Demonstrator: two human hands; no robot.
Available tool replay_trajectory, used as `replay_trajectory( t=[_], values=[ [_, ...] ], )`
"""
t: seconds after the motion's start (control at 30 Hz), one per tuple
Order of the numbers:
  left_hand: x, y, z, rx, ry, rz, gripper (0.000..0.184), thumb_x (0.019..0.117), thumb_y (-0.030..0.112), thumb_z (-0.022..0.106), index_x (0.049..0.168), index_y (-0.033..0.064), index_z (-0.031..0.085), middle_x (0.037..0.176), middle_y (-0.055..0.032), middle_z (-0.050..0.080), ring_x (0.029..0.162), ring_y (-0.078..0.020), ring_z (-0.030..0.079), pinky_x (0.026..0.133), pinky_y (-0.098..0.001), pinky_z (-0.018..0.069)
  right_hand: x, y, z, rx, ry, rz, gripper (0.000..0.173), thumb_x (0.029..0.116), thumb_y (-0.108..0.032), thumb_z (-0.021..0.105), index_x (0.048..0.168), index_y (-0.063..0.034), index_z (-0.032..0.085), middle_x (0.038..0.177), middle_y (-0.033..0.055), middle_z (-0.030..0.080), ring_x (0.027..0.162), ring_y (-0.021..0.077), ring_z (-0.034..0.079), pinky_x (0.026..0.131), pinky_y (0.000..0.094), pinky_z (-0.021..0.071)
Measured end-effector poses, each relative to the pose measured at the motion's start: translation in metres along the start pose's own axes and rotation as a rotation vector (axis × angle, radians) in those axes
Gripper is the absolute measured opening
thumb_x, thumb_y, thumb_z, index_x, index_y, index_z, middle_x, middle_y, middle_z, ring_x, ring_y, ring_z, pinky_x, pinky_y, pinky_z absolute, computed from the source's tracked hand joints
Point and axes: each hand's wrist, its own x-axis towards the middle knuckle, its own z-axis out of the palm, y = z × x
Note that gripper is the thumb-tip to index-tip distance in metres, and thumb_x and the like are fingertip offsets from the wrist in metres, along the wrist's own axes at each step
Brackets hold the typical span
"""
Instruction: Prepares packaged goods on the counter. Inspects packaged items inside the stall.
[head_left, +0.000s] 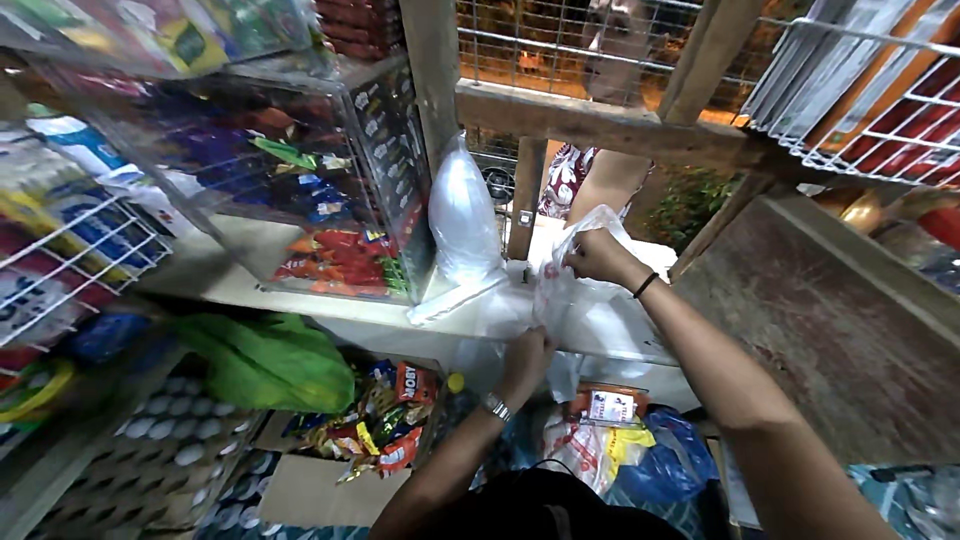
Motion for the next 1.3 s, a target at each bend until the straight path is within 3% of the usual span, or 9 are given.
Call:
replay_trajectory(
  t=[0.23,0.4,0.53,0.67,0.8,0.9,1.0,1.17,1.3],
  values=[
    [-0.021,0.004,-0.048,-0.035,-0.018,0.058,0.044,0.1037,0.039,0.059,0.112,-0.0035,0.069,0.104,-0.0215,0.069,0.101,-0.0356,0.066,0.093,-0.0551,0.0508,-0.003,-0.001,0.000,-0.009,-0.062,0.002,0.031,0.1011,-0.022,0.064,0.108,0.0081,0.067,0.084,0.0183,0.070,0.076,0.0300,0.070,0.079,0.0516,0.0570],
    [0.010,0.033,-0.106,-0.302,0.436,0.359,0.061,0.1027,0.030,0.063,0.151,0.0004,0.040,0.131,-0.0277,0.059,0.111,-0.0393,0.065,0.093,-0.0541,0.0543,-0.001,-0.006,-0.008,-0.049,-0.148,-0.001,0.032,0.1044,-0.022,0.059,0.111,0.0078,0.067,0.094,0.0212,0.072,0.089,0.0358,0.071,0.088,0.0583,0.0541],
    [0.071,0.060,-0.134,-0.322,0.165,0.365,0.072,0.1004,0.010,0.059,0.162,0.0088,0.022,0.137,-0.0256,0.058,0.094,-0.0333,0.070,0.078,-0.0491,0.0586,-0.019,-0.024,-0.032,-0.122,-0.306,0.032,0.043,0.1128,-0.026,0.038,0.120,0.0054,0.067,0.108,0.0222,0.072,0.100,0.0359,0.071,0.096,0.0559,0.0516],
    [0.071,0.076,-0.154,-0.329,0.123,0.331,0.035,0.1014,0.000,0.051,0.135,0.0002,0.059,0.106,-0.0183,0.067,0.077,-0.0197,0.059,0.068,-0.0365,0.0498,-0.079,-0.030,-0.061,-0.115,-0.279,-0.130,0.033,0.1000,-0.025,0.068,0.123,-0.0014,0.070,0.082,0.0114,0.072,0.072,0.0229,0.068,0.076,0.0452,0.0570],
    [0.060,0.083,-0.166,-0.526,0.162,0.258,0.020,0.1059,0.003,0.046,0.110,-0.0065,0.063,0.090,-0.0105,0.060,0.065,-0.0094,0.055,0.063,-0.0267,0.0520,-0.132,0.019,-0.047,0.015,0.547,-0.177,0.020,0.0915,-0.003,0.070,0.111,0.0033,0.071,0.101,0.0185,0.071,0.091,0.0287,0.070,0.087,0.0482,0.0572],
    [0.057,0.087,-0.162,-0.806,0.166,0.220,0.017,0.1060,0.001,0.044,0.113,-0.0079,0.057,0.093,-0.0104,0.057,0.071,-0.0121,0.062,0.072,-0.0309,0.0585,-0.131,0.054,0.007,0.423,0.712,0.141,0.074,0.0910,-0.022,0.076,0.151,0.0029,0.040,0.138,0.0237,0.056,0.119,0.0314,0.059,0.100,0.0459,0.0501],
    [0.055,0.100,-0.152,-0.949,0.153,0.241,0.015,0.1037,-0.004,0.044,0.113,-0.0089,0.054,0.094,-0.0111,0.058,0.075,-0.0144,0.065,0.077,-0.0337,0.0603,-0.091,0.024,0.073,0.740,0.428,0.273,0.098,0.0817,-0.025,0.086,0.156,0.0014,0.028,0.146,0.0231,0.050,0.126,0.0259,0.059,0.104,0.0394,0.0518],
    [0.019,0.120,-0.144,-0.835,0.116,0.350,0.010,0.1050,0.001,0.048,0.103,-0.0032,0.057,0.087,-0.0079,0.057,0.067,-0.0113,0.061,0.071,-0.0300,0.0587,-0.037,-0.026,0.050,0.962,0.609,0.146,0.024,0.0993,-0.006,0.063,0.120,0.0055,0.063,0.101,0.0110,0.067,0.089,0.0109,0.062,0.083,0.0312,0.0534],
    [0.008,0.084,-0.148,-0.830,0.136,0.547,0.012,0.1046,0.002,0.048,0.112,0.0017,0.058,0.098,-0.0081,0.062,0.075,-0.0121,0.066,0.075,-0.0318,0.0606,-0.035,-0.018,0.010,0.807,0.382,-0.016,0.016,0.1033,-0.006,0.055,0.113,0.0007,0.067,0.095,0.0028,0.065,0.079,0.0029,0.055,0.075,0.0228,0.0498]
  ],
)
